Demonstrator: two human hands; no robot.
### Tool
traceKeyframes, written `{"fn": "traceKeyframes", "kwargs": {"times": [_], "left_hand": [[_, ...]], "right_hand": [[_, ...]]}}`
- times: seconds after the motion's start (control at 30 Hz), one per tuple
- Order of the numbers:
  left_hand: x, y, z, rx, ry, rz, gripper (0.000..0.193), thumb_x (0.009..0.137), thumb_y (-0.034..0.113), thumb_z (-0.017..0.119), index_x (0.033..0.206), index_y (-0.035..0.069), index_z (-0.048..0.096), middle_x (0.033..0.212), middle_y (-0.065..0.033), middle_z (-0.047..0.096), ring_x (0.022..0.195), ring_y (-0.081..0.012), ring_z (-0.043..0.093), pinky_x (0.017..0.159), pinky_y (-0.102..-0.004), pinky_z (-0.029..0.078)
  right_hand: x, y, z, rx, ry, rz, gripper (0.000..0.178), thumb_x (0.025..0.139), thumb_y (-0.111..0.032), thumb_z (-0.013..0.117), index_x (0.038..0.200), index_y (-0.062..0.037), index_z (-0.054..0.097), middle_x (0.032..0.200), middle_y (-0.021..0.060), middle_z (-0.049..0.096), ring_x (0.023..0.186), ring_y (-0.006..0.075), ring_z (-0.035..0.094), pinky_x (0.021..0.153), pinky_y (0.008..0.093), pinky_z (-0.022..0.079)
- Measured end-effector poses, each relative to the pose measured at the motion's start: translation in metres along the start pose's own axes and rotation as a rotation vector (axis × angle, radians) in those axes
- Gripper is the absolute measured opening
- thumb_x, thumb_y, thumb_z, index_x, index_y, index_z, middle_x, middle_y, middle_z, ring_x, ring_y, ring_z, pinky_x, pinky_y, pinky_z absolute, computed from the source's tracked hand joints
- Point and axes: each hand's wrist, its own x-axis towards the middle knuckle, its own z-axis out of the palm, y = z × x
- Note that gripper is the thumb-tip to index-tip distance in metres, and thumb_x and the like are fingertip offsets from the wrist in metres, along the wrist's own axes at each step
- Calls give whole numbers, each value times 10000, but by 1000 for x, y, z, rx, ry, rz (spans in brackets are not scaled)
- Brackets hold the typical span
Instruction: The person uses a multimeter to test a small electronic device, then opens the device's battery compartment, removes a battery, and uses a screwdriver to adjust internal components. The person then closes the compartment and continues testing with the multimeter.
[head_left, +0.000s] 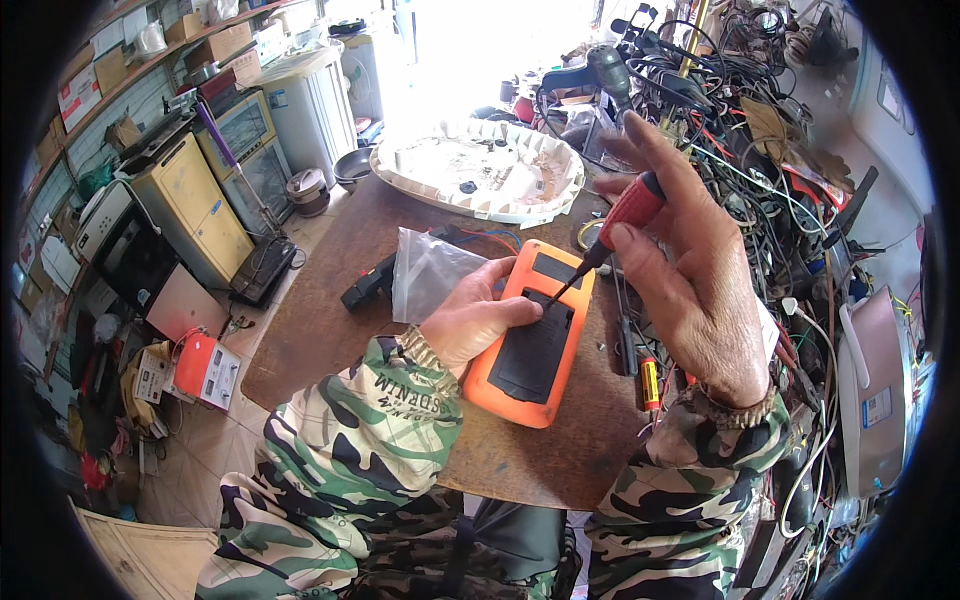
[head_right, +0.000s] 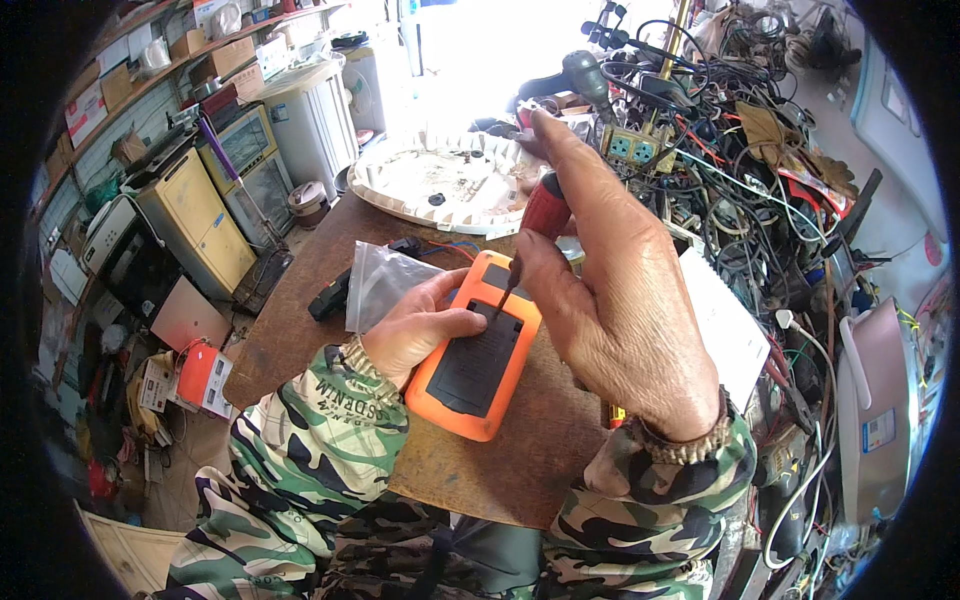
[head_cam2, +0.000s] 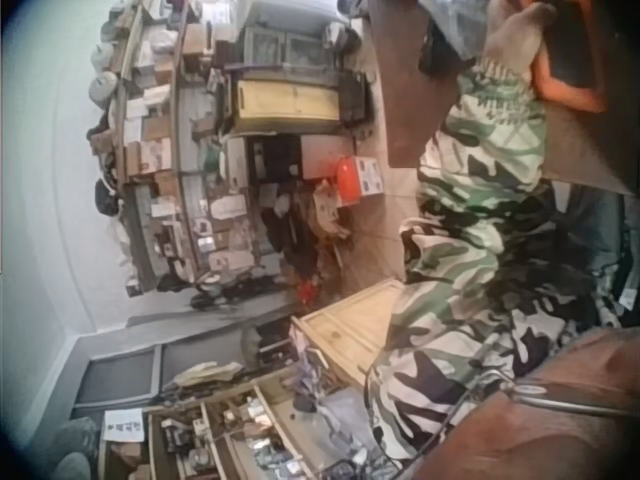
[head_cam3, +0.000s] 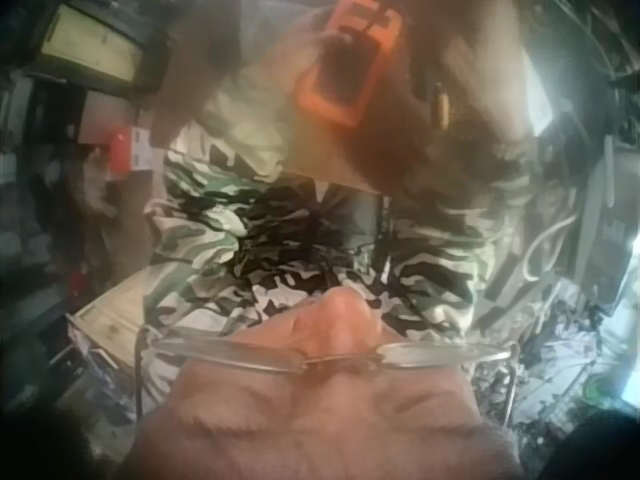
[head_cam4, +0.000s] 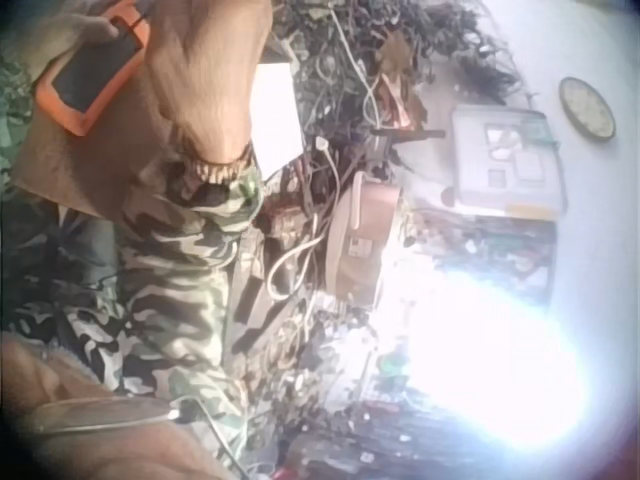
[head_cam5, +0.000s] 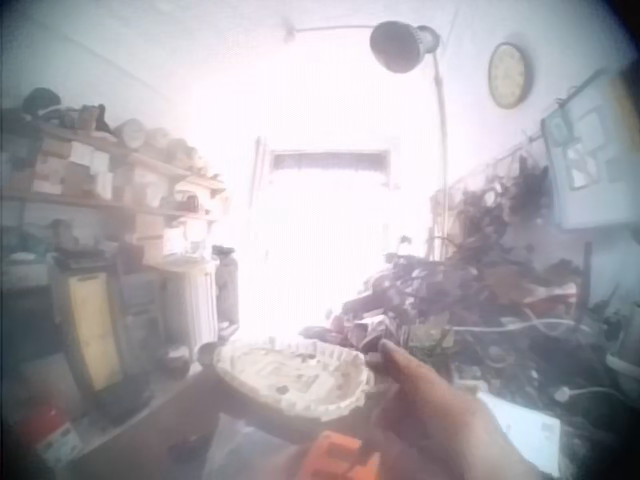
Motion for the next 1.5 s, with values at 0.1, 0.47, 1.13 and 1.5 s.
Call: {"fn": "traceKeyframes", "kwargs": {"times": [0.1, 0.47, 1.13, 1.5], "left_hand": [[2, -5, -1, -5, 10, 9, 746, 842, -9, 730, 1482, -55, 349, 1256, -161, 635, 1104, -241, 677, 969, -379, 574], [1, -4, 3, 58, 28, 11, 735, 860, 10, 740, 1492, -33, 367, 1288, -149, 631, 1127, -225, 675, 1009, -368, 559], [-4, -1, 0, 29, 23, 46, 724, 844, -25, 710, 1480, -45, 364, 1227, -149, 654, 1071, -230, 695, 954, -368, 587], [-12, 17, 5, -12, 96, 159, 679, 907, -6, 632, 1522, 0, 345, 1221, -138, 653, 1039, -205, 703, 901, -358, 609]], "right_hand": [[0, 4, 0, -122, -42, 118, 613, 910, -58, 758, 1456, 56, 503, 952, 58, 680, 863, 66, 590, 757, 221, 501], [0, 5, 7, -141, 57, 66, 521, 908, -58, 768, 1383, 52, 584, 879, 30, 668, 753, 66, 591, 680, 239, 523], [1, 4, 3, 33, -26, 61, 468, 920, 16, 714, 1366, 29, 572, 963, 52, 677, 906, 109, 668, 817, 256, 550], [10, 1, -14, 85, 402, -26, 311, 932, -21, 694, 1231, 38, 632, 867, 36, 629, 763, 83, 588, 681, 242, 510]]}}
